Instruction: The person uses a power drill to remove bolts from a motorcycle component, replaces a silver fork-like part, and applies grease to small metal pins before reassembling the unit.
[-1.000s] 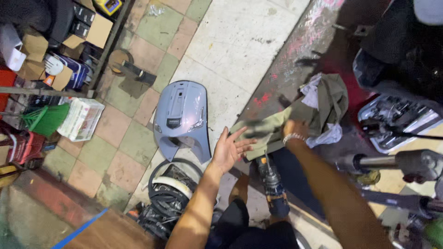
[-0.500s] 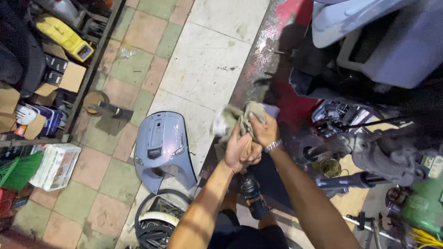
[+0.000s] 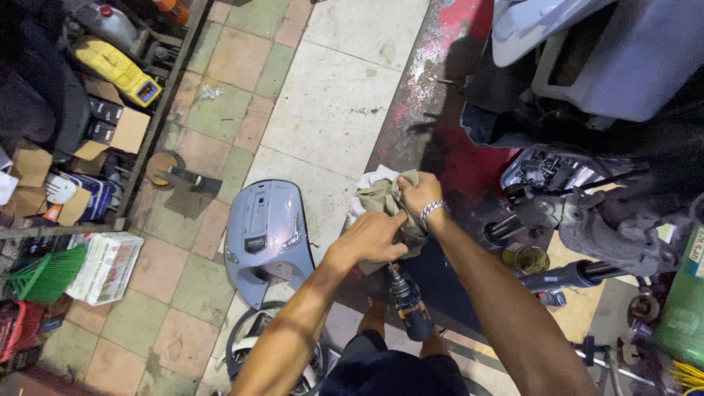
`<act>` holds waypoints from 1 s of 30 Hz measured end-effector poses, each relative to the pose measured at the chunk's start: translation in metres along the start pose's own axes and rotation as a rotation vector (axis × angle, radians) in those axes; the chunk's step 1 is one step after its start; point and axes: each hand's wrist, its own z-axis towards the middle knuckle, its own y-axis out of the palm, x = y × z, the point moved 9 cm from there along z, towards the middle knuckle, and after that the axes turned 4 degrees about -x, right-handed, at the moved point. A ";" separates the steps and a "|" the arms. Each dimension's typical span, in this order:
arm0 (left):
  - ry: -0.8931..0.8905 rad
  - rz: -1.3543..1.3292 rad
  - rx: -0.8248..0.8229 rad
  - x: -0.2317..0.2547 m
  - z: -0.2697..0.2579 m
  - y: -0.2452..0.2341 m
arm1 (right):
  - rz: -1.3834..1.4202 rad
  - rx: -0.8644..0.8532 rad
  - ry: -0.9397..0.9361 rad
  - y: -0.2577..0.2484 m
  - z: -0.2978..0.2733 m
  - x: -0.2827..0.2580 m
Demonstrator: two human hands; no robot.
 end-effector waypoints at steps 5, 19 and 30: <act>0.106 -0.330 0.082 0.029 -0.046 -0.049 | -0.058 0.073 0.119 -0.027 0.015 0.030; 0.155 -1.398 0.563 -0.004 -0.002 -0.003 | -0.031 0.174 -0.464 -0.035 -0.085 -0.110; 0.370 -1.425 0.341 0.028 -0.034 -0.024 | 0.151 0.232 0.042 -0.075 -0.030 -0.043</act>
